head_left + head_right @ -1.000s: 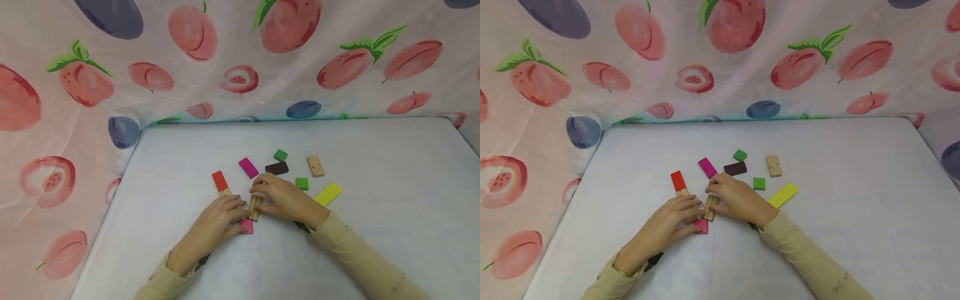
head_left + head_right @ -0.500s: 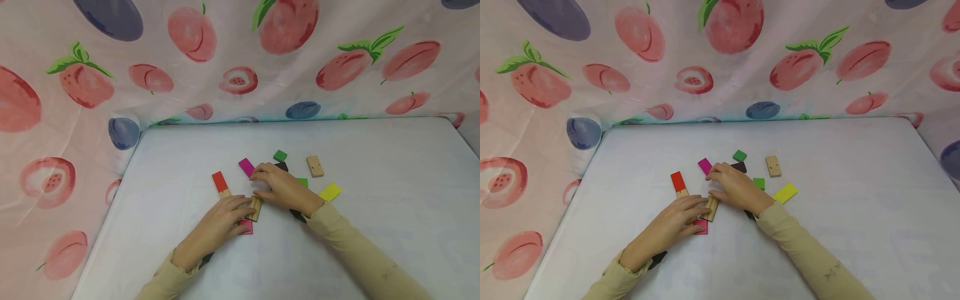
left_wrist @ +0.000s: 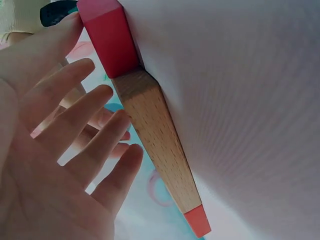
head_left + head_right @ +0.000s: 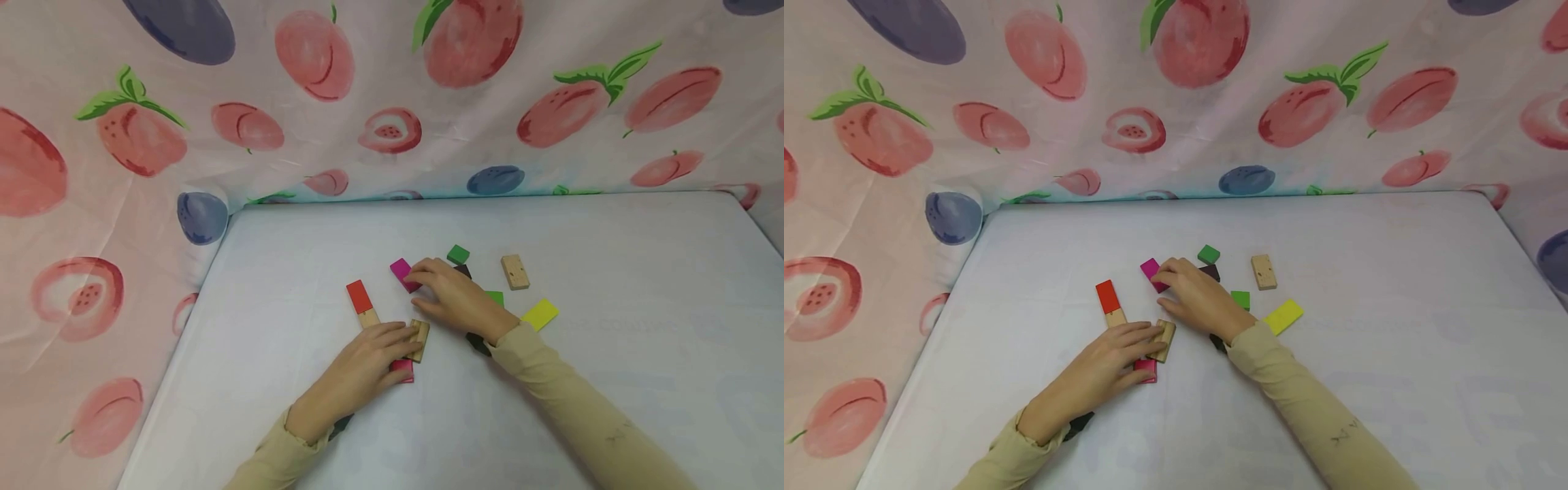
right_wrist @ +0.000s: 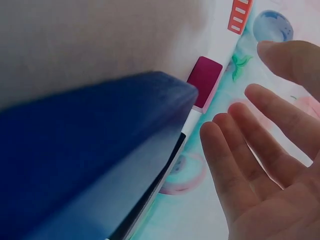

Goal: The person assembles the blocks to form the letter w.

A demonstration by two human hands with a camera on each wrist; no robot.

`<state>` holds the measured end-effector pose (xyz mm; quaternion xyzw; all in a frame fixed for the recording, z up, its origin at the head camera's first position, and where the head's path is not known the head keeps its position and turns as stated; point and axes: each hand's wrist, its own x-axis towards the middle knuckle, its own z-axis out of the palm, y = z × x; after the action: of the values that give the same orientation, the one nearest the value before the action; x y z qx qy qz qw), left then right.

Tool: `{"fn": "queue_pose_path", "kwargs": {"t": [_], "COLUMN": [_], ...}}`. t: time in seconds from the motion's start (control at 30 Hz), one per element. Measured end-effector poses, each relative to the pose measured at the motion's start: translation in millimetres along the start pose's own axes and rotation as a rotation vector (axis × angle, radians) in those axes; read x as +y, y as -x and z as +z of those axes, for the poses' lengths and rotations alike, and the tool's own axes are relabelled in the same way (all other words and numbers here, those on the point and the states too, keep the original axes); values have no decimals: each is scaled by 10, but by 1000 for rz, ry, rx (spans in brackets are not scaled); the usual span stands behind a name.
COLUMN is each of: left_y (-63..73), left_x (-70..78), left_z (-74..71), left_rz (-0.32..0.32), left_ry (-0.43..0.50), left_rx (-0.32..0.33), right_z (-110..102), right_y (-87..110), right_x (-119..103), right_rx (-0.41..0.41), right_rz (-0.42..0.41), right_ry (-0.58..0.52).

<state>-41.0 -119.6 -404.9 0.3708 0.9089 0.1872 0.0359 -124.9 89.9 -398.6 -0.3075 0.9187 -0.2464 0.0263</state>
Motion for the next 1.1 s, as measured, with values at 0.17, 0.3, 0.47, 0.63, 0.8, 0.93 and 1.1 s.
{"fn": "queue_pose_path", "kwargs": {"t": [0.17,0.3,0.47,0.63,0.8,0.93,1.1], "left_y": [7,17,20,14,-1,-2,1], "left_x": [5,7,5,3,3,11,17], "left_z": [-8,-12,-13,-7,15,19,12], "left_rz": [6,-2,2,5,-2,-20,-25], "left_ry": [-1,-1,10,15,28,40,39], "left_rx": [-4,-13,-9,-14,-13,-22,-27], "right_z": [7,-1,-8,-6,-8,-1,4], "right_y": [-58,-91,-142,-192,-240,-271,-302], "right_x": [25,16,-2,13,60,95,109], "right_rx": [7,7,7,-11,-35,-62,-72], "right_rz": [6,8,30,46,60,67,63], "right_ry": [-14,-16,-20,-33,-64,-80,-89]}}
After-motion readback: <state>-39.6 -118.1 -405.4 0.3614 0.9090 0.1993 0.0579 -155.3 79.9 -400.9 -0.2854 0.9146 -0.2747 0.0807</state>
